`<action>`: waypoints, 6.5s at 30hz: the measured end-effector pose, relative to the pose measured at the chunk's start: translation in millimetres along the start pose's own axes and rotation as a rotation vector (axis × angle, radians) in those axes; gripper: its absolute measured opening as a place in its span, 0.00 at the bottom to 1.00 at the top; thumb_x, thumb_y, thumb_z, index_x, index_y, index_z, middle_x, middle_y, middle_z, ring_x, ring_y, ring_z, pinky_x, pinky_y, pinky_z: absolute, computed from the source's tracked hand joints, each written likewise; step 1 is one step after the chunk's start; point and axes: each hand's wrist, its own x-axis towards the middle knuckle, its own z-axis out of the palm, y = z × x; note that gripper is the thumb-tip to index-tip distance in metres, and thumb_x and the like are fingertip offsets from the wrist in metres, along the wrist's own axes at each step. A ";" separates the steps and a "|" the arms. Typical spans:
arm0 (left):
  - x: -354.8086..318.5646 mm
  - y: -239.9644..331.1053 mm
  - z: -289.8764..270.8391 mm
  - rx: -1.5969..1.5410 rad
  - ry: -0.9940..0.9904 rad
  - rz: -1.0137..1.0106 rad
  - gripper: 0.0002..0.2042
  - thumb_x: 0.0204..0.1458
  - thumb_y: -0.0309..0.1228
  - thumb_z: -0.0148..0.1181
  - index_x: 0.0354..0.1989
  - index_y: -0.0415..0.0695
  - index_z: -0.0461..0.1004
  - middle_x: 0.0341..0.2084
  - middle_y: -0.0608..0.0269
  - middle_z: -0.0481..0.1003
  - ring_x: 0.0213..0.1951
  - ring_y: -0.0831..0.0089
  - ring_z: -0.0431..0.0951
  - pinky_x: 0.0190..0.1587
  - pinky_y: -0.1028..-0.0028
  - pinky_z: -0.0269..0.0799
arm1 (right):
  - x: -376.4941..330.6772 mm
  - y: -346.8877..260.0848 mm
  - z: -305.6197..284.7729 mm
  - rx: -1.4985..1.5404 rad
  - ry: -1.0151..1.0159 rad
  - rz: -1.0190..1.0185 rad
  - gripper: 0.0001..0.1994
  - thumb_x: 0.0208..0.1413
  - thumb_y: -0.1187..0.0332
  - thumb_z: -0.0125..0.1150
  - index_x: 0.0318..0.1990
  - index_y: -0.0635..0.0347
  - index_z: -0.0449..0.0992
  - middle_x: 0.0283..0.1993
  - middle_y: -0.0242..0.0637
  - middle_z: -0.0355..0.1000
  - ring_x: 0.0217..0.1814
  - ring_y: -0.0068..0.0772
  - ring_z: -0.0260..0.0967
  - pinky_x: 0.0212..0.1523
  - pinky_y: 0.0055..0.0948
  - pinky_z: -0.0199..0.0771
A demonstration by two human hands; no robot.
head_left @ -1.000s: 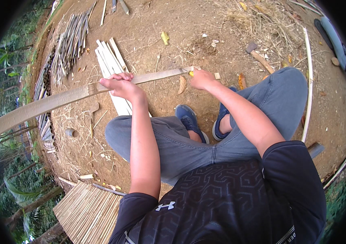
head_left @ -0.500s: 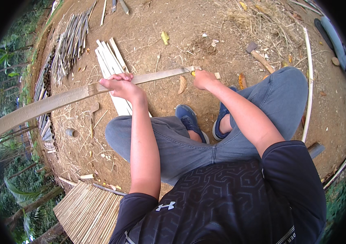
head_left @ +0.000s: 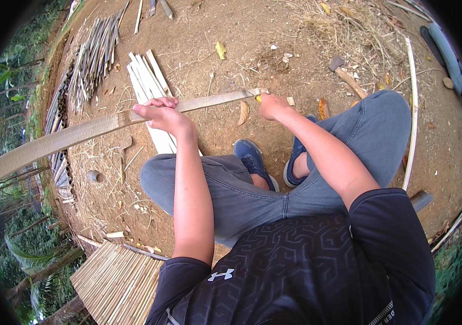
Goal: The person shaves a long strip of wood using a small knife, alternating between different tools and checking the surface of the wood.
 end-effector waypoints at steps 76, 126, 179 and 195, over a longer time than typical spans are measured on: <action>5.5 1.4 -4.3 0.020 0.087 -0.039 0.29 0.64 0.61 0.33 0.20 0.50 0.52 0.12 0.69 0.56 0.18 0.74 0.56 0.26 0.70 0.59 | -14.8 -5.6 20.5 0.010 0.362 -0.339 0.19 0.65 0.53 0.47 0.50 0.57 0.77 0.39 0.49 0.80 0.43 0.49 0.79 0.44 0.46 0.78; 20.3 -14.9 -10.2 -0.079 -0.288 0.046 0.37 0.47 0.75 0.46 0.28 0.46 0.60 0.16 0.63 0.63 0.21 0.67 0.71 0.31 0.61 0.75 | -16.0 -28.9 -1.1 0.245 0.165 -0.017 0.23 0.67 0.54 0.44 0.56 0.65 0.68 0.48 0.57 0.76 0.53 0.57 0.73 0.53 0.50 0.72; 19.5 -20.8 -6.0 -0.172 -0.181 0.019 0.15 0.53 0.39 0.37 0.17 0.47 0.61 0.05 0.68 0.56 0.10 0.75 0.58 0.15 0.74 0.59 | -89.1 -57.9 -9.8 0.287 0.336 -0.346 0.14 0.61 0.64 0.55 0.37 0.68 0.79 0.27 0.55 0.77 0.29 0.52 0.79 0.31 0.44 0.80; 22.2 -25.7 -5.4 -0.162 -0.066 -0.023 0.15 0.52 0.40 0.39 0.18 0.47 0.60 0.06 0.68 0.56 0.11 0.75 0.58 0.15 0.74 0.58 | -50.1 -25.7 0.0 0.231 0.278 -0.233 0.12 0.61 0.64 0.55 0.41 0.65 0.77 0.26 0.53 0.76 0.29 0.53 0.78 0.30 0.47 0.79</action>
